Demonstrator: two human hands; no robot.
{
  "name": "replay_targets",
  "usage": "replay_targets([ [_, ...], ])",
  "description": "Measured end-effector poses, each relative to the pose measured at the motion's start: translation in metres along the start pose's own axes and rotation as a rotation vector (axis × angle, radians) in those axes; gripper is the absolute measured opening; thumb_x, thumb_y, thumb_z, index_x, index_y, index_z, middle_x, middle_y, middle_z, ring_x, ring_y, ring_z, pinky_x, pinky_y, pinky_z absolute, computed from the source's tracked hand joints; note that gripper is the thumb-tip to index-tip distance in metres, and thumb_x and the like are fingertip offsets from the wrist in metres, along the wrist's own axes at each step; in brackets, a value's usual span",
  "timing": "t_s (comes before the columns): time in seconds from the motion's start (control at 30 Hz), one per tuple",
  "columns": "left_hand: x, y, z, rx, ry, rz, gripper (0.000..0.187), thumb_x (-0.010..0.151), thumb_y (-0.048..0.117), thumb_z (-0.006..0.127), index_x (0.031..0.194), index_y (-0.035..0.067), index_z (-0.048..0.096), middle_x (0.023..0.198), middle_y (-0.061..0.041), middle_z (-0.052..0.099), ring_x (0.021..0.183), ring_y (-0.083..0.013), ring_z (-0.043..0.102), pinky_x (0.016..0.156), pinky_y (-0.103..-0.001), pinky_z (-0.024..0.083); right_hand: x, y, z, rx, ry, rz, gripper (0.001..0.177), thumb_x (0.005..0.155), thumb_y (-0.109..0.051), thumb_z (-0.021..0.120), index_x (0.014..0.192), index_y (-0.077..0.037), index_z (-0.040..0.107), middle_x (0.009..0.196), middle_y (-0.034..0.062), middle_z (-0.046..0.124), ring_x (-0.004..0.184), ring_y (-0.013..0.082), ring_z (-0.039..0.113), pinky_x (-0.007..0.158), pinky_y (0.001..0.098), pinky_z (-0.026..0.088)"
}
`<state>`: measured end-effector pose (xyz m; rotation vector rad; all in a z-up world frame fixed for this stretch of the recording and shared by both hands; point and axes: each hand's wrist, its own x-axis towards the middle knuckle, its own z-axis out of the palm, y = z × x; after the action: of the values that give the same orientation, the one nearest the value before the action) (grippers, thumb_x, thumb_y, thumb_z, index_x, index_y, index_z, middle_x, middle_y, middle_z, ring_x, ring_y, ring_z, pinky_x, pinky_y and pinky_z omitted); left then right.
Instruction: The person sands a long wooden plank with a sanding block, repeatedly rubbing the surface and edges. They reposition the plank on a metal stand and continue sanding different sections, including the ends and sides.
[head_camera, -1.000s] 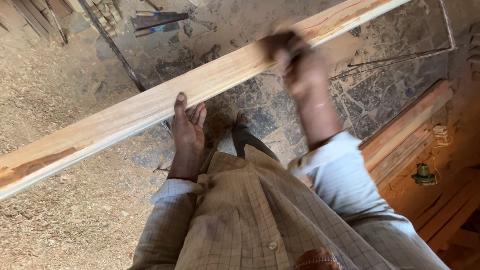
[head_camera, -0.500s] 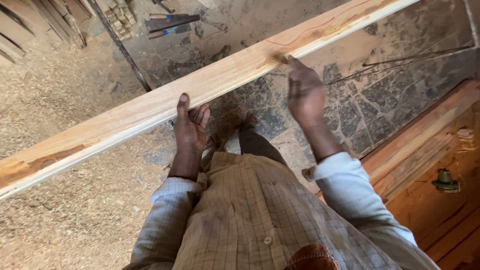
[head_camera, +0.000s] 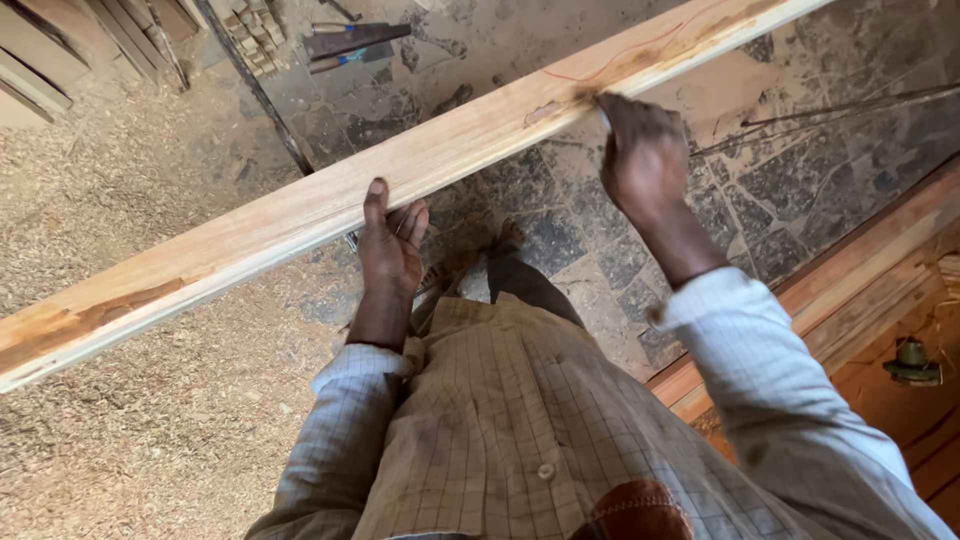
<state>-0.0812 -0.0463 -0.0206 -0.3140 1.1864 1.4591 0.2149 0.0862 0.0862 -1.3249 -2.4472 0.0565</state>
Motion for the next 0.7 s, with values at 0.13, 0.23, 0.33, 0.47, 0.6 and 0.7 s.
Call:
replay_targets([
  [0.13, 0.003, 0.0, -0.002, -0.023, -0.022, -0.003, 0.085, 0.079, 0.048, 0.082, 0.144, 0.001, 0.052, 0.113, -0.018, 0.065, 0.103, -0.0284, 0.072, 0.091, -0.036, 0.066, 0.025, -0.044, 0.015, -0.145, -0.113, 0.073, 0.037, 0.089, 0.003, 0.051, 0.111, -0.011, 0.077, 0.104, 0.0138, 0.079, 0.078, 0.0285, 0.072, 0.079, 0.046, 0.055],
  [0.23, 0.0, 0.001, -0.004, -0.023, -0.04, 0.02, 0.086, 0.082, 0.048, 0.082, 0.147, -0.001, 0.052, 0.113, -0.015, 0.065, 0.1, -0.0261, 0.072, 0.09, -0.035, 0.065, 0.034, -0.094, 0.039, 0.042, -0.405, 0.247, 0.023, 0.106, -0.024, 0.057, 0.112, -0.009, 0.073, 0.095, 0.0111, 0.076, 0.069, 0.0247, 0.07, 0.063, 0.0401, 0.057],
  [0.33, -0.003, -0.001, 0.005, -0.024, -0.064, 0.034, 0.084, 0.083, 0.048, 0.08, 0.147, 0.0, 0.051, 0.116, -0.017, 0.067, 0.1, -0.0264, 0.072, 0.088, -0.035, 0.064, 0.008, -0.113, 0.037, 0.2, -0.037, -0.16, 0.019, 0.1, -0.008, 0.06, 0.114, -0.01, 0.072, 0.105, 0.0109, 0.077, 0.081, 0.0211, 0.071, 0.073, 0.0372, 0.058],
  [0.47, -0.005, 0.005, 0.002, 0.06, -0.015, 0.009, 0.08, 0.083, 0.048, 0.075, 0.146, 0.007, 0.048, 0.115, -0.018, 0.067, 0.099, -0.0269, 0.073, 0.086, -0.034, 0.066, -0.023, -0.088, 0.033, 0.769, -0.432, 0.748, 0.032, 0.079, -0.001, 0.066, 0.11, -0.003, 0.071, 0.106, 0.0107, 0.078, 0.093, 0.0192, 0.074, 0.073, 0.037, 0.063],
  [0.6, -0.006, 0.004, 0.006, -0.006, -0.045, -0.002, 0.08, 0.086, 0.048, 0.077, 0.146, 0.001, 0.051, 0.112, -0.019, 0.066, 0.1, -0.0281, 0.073, 0.086, -0.035, 0.066, -0.031, -0.033, 0.03, 0.838, -0.058, 1.148, 0.032, 0.099, -0.029, 0.07, 0.122, -0.009, 0.062, 0.111, 0.0094, 0.072, 0.102, 0.019, 0.073, 0.086, 0.0309, 0.061],
  [0.7, -0.004, 0.008, 0.003, 0.036, -0.044, 0.001, 0.083, 0.083, 0.05, 0.076, 0.147, 0.004, 0.05, 0.109, -0.018, 0.066, 0.099, -0.0274, 0.074, 0.085, -0.035, 0.066, -0.013, 0.011, 0.029, 0.636, -0.025, 0.949, 0.021, 0.102, -0.021, 0.065, 0.111, -0.002, 0.07, 0.103, 0.0142, 0.077, 0.094, 0.0234, 0.074, 0.082, 0.0351, 0.059],
])
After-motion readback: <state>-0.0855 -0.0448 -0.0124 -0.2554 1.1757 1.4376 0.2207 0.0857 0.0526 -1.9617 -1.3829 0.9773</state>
